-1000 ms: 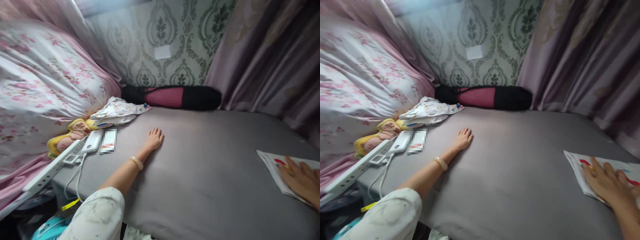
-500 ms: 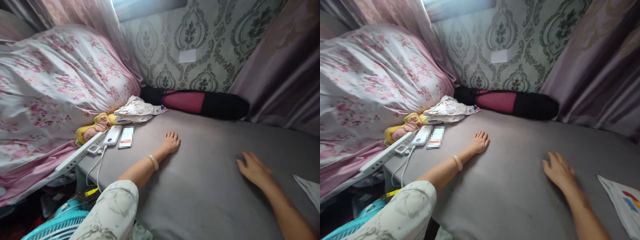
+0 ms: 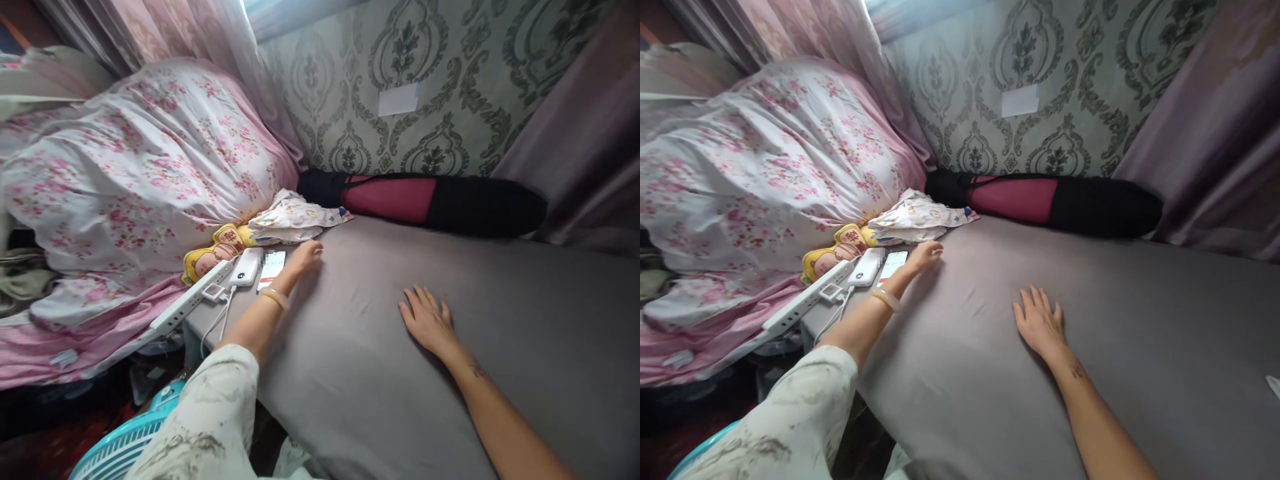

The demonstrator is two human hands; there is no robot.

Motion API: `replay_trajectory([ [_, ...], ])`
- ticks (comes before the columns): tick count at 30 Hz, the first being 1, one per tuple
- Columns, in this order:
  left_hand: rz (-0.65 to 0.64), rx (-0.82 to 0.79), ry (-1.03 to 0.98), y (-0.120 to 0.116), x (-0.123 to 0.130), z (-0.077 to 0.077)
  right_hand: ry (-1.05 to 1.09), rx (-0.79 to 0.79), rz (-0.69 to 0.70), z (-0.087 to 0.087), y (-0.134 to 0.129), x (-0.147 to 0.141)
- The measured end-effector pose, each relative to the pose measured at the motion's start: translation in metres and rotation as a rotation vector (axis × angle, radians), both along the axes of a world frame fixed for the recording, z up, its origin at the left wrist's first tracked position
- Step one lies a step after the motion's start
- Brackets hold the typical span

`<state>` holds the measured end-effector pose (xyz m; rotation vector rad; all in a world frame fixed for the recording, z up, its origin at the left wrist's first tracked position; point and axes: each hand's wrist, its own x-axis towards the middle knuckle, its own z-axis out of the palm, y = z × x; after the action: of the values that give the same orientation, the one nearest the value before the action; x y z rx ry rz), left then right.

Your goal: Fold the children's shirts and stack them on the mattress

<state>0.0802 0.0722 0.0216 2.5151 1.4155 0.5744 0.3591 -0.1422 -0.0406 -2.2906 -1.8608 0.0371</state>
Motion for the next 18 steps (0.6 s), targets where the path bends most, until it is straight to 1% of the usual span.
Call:
replay_trajectory([
  [2, 0.177, 0.083, 0.035, 0.013, -0.025, 0.016, -0.009, 0.017, 0.009, -0.002, -0.001, 0.001],
  [4, 0.316, 0.183, 0.091, 0.024, -0.047, 0.030, -0.017, 0.027, 0.009, -0.001, -0.001, 0.000],
  [6, 0.441, 0.288, 0.158, 0.032, -0.063, 0.041, -0.024, 0.032, 0.008, 0.001, -0.002, -0.002],
  [8, 0.525, 0.343, 0.227, 0.037, -0.074, 0.049, -0.032, 0.034, 0.009, 0.003, -0.003, -0.004],
  [10, 0.562, 0.331, 0.288, 0.043, -0.081, 0.053, -0.040, 0.035, 0.010, 0.005, -0.004, -0.005],
  [12, 0.574, 0.295, 0.319, 0.048, -0.084, 0.056, -0.046, 0.035, 0.010, 0.006, -0.005, -0.006],
  [15, 0.568, 0.254, 0.318, 0.055, -0.083, 0.062, -0.043, 0.029, 0.009, 0.007, -0.005, -0.006],
  [18, 0.532, 0.219, 0.332, 0.059, -0.079, 0.072, -0.031, 0.022, 0.005, 0.008, -0.006, -0.006],
])
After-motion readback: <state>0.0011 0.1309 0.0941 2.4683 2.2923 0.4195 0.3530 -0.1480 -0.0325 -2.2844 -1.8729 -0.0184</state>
